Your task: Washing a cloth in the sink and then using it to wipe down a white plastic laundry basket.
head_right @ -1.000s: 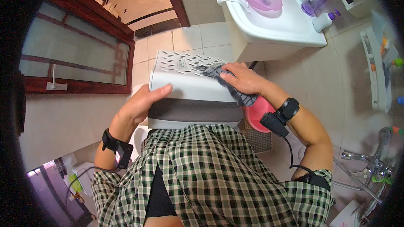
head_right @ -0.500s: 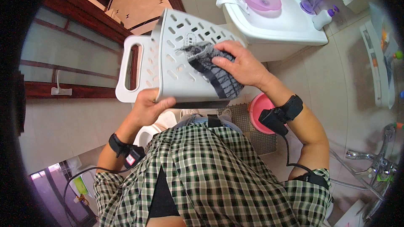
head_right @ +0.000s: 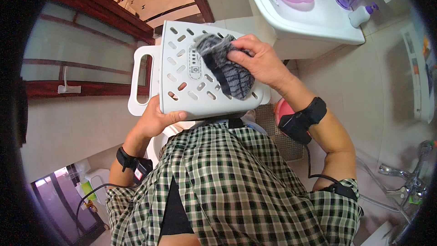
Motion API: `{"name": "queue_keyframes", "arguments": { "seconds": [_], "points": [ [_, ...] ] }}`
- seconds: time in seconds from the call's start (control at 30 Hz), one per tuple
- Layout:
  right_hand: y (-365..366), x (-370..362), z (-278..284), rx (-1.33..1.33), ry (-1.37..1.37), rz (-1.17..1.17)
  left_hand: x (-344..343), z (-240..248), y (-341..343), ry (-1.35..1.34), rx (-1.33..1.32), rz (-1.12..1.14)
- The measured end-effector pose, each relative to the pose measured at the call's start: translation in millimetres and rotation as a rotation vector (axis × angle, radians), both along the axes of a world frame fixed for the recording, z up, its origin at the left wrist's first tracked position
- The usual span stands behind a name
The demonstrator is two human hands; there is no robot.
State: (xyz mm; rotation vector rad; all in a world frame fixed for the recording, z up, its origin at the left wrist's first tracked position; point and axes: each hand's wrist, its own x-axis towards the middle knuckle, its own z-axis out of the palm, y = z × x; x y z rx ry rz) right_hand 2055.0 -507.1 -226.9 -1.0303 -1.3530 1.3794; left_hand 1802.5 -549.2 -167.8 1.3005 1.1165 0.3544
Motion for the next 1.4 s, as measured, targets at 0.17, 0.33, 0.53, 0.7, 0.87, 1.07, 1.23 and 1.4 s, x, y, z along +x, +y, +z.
{"name": "queue_keyframes", "arguments": {
  "seconds": [0.17, 0.33, 0.53, 0.7, 0.87, 1.07, 1.23, 1.4],
  "points": [
    [-7, -12, 12, 0.049, 0.077, 0.132, -17, -17, -15, -0.089, 0.028, 0.076],
    [-43, -69, -4, 0.825, -0.452, 0.340, -30, -29, -22, -0.140, -0.100, -0.005],
    [15, -100, -13, 1.017, -0.681, -0.089, -16, -18, -31, 0.019, -0.048, -0.186],
    [47, -81, -28, 0.766, -0.734, -0.284, -11, -16, -32, 0.032, -0.023, -0.275],
    [0, -82, -20, 0.760, -0.678, -0.150, -14, -23, -36, 0.027, 0.007, -0.244],
    [-31, -91, -6, 0.511, -0.589, -0.001, -24, -29, -31, 0.012, 0.012, -0.258],
    [-21, -94, -7, 0.388, -0.591, 0.041, -22, -30, -23, 0.041, 0.016, -0.325],
    [-24, -89, -7, 0.411, -0.587, 0.118, -15, -24, -27, 0.090, -0.049, -0.357]
  ]
}}
